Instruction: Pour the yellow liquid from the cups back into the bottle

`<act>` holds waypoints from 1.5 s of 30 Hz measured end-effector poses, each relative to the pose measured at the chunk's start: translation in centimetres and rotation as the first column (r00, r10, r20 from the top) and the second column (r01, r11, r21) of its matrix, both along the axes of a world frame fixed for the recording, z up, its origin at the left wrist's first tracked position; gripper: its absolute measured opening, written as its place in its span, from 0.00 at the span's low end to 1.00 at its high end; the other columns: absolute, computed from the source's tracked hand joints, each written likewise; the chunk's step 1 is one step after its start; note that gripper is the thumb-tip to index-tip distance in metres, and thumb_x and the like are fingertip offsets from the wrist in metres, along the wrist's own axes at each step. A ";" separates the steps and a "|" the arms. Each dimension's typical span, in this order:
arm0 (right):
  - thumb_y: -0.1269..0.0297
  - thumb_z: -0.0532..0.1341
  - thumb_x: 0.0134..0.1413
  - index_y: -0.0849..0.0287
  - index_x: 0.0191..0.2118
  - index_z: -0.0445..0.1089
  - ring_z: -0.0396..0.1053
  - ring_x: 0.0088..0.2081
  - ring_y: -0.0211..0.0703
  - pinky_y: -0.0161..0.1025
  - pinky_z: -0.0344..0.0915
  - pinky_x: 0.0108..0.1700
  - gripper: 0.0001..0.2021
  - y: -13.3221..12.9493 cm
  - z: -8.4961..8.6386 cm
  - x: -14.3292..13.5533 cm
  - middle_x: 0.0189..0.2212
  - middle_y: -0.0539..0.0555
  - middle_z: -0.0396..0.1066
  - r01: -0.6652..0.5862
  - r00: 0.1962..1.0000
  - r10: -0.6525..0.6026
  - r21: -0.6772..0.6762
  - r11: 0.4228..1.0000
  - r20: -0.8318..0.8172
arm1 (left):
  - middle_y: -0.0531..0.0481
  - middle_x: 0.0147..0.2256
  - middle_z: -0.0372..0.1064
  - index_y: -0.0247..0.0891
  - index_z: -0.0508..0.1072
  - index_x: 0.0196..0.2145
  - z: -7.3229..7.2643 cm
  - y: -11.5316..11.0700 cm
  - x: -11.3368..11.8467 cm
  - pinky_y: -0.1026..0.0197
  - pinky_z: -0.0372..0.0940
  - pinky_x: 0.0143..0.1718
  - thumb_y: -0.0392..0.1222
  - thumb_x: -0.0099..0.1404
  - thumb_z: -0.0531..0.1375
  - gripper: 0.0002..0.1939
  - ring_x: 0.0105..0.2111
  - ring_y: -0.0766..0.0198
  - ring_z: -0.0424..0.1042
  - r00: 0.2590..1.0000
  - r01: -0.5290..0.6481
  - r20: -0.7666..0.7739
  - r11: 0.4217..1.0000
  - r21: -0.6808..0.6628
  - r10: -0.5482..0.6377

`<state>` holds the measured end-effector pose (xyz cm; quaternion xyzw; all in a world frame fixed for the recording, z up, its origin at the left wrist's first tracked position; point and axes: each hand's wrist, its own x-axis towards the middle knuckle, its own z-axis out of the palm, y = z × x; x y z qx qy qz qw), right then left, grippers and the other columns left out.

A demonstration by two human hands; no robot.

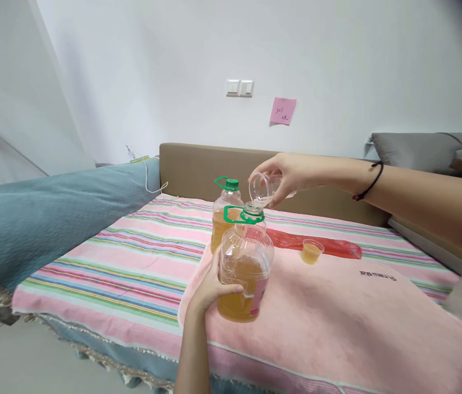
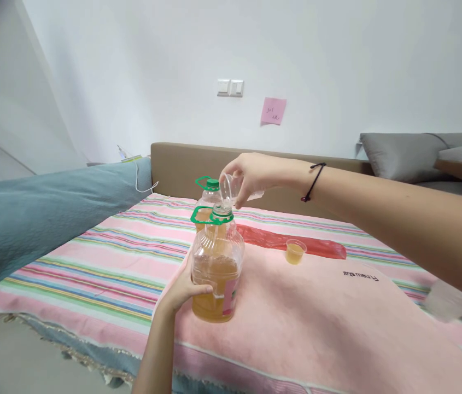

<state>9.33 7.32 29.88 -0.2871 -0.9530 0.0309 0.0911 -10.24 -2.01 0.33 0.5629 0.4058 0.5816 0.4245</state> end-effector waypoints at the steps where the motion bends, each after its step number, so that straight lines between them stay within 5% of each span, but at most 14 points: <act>1: 0.54 0.74 0.34 0.50 0.47 0.77 0.74 0.39 0.50 0.42 0.67 0.36 0.27 -0.1 0.0 -0.1 0.38 0.50 0.77 0.001 1.000 -0.001 0.018 1.000 0.004 | 0.39 0.67 0.53 0.47 0.44 0.69 0.0 0.0 0.0 0.42 0.51 0.67 0.47 0.42 0.77 0.65 0.67 0.41 0.54 1.000 -0.003 0.002 1.000 -0.001 0.003; 11: 0.56 0.72 0.42 0.51 0.49 0.76 0.74 0.41 0.49 0.41 0.67 0.40 0.24 0.0 -0.2 -0.7 0.43 0.51 0.78 -0.309 0.950 0.311 0.226 0.924 0.025 | 0.39 0.67 0.52 0.46 0.44 0.69 0.2 0.0 0.0 0.43 0.50 0.67 0.48 0.42 0.77 0.65 0.67 0.42 0.54 1.000 0.010 0.013 1.000 0.002 -0.010; 24: 0.66 0.54 0.67 0.52 0.52 0.74 0.67 0.48 0.47 0.47 0.65 0.49 0.14 -1.3 -1.0 -0.3 0.43 0.56 0.75 -0.607 0.777 0.566 0.570 0.554 0.277 | 0.39 0.67 0.54 0.46 0.44 0.69 0.5 -0.2 0.2 0.42 0.53 0.66 0.49 0.42 0.77 0.65 0.66 0.41 0.55 1.000 0.010 -0.005 1.000 -0.009 -0.010; 31: 0.74 0.44 0.70 0.50 0.54 0.72 0.66 0.52 0.42 0.50 0.62 0.60 0.22 -2.7 -1.4 0.8 0.45 0.52 0.75 -0.634 0.754 0.547 0.620 0.462 0.363 | 0.40 0.67 0.53 0.47 0.45 0.69 0.5 -0.1 0.0 0.43 0.53 0.67 0.49 0.43 0.77 0.63 0.67 0.43 0.54 0.999 -0.002 -0.036 1.000 0.010 0.002; 35: 0.74 0.45 0.68 0.49 0.53 0.73 0.67 0.51 0.43 0.51 0.62 0.60 0.22 -2.1 -1.9 2.5 0.44 0.51 0.75 -0.589 0.797 0.510 0.609 0.532 0.325 | 0.38 0.66 0.56 0.46 0.43 0.70 0.7 -0.2 0.2 0.40 0.53 0.66 0.49 0.44 0.76 0.64 0.66 0.41 0.55 1.000 0.021 -0.015 1.000 -0.011 -0.021; 39: 0.70 0.54 0.64 0.49 0.55 0.72 0.68 0.49 0.48 0.52 0.65 0.55 0.18 -0.4 -3.6 6.1 0.46 0.54 0.76 -0.436 0.889 0.438 0.545 0.716 0.136 | 0.36 0.63 0.60 0.44 0.42 0.70 0.8 -0.3 0.2 0.38 0.53 0.66 0.50 0.44 0.76 0.66 0.65 0.39 0.57 1.000 0.019 0.008 0.999 -0.041 -0.019; 42: 0.64 0.63 0.56 0.51 0.57 0.69 0.69 0.51 0.52 0.52 0.67 0.52 0.22 0.6 -6.4 10.2 0.49 0.56 0.75 -0.253 0.939 0.323 0.400 0.881 -0.118 | 0.34 0.61 0.63 0.40 0.43 0.70 1.0 -0.3 0.2 0.37 0.52 0.66 0.52 0.42 0.76 0.67 0.65 0.38 0.58 1.000 -0.013 -0.012 0.997 -0.080 0.012; 45: 0.58 0.70 0.48 0.51 0.59 0.63 0.71 0.53 0.53 0.53 0.67 0.54 0.31 0.9 -10.6 14.6 0.54 0.58 0.72 0.017 0.905 0.044 0.138 0.990 -0.424 | 0.33 0.61 0.63 0.39 0.44 0.70 1.5 -0.3 0.3 0.37 0.54 0.65 0.54 0.42 0.76 0.66 0.63 0.37 0.60 0.997 -0.061 -0.051 0.992 -0.109 0.055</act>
